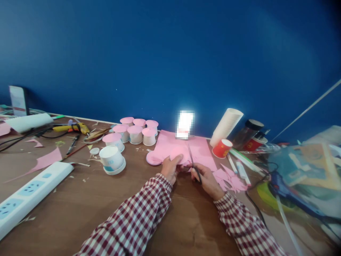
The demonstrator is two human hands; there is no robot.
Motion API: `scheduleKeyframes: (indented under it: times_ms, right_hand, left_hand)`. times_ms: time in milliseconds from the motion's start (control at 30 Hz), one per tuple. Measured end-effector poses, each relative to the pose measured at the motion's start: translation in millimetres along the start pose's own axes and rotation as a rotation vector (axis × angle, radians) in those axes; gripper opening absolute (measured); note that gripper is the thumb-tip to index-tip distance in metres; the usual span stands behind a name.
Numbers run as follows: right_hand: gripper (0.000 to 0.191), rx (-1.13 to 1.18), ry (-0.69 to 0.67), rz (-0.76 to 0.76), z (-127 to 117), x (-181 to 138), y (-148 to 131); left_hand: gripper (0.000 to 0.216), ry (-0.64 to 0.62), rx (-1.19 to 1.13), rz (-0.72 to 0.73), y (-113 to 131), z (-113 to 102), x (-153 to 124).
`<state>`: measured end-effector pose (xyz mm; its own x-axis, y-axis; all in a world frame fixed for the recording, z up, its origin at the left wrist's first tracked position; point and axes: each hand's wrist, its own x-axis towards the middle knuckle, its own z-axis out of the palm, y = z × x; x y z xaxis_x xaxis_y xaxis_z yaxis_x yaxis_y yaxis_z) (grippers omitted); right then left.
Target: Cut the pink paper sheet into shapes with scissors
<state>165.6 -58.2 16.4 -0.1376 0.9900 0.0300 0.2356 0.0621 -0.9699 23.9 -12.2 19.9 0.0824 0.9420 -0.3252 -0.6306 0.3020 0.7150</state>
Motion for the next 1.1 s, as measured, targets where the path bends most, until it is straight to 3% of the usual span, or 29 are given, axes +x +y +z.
scheduleKeyframes:
  times_ms: [1100]
  right_hand:
    - [0.036, -0.027, -0.018, -0.043, -0.7, -0.8, -0.9]
  left_hand:
    - [0.024, -0.003, -0.005, 0.038, -5.4, -0.6, 0.7]
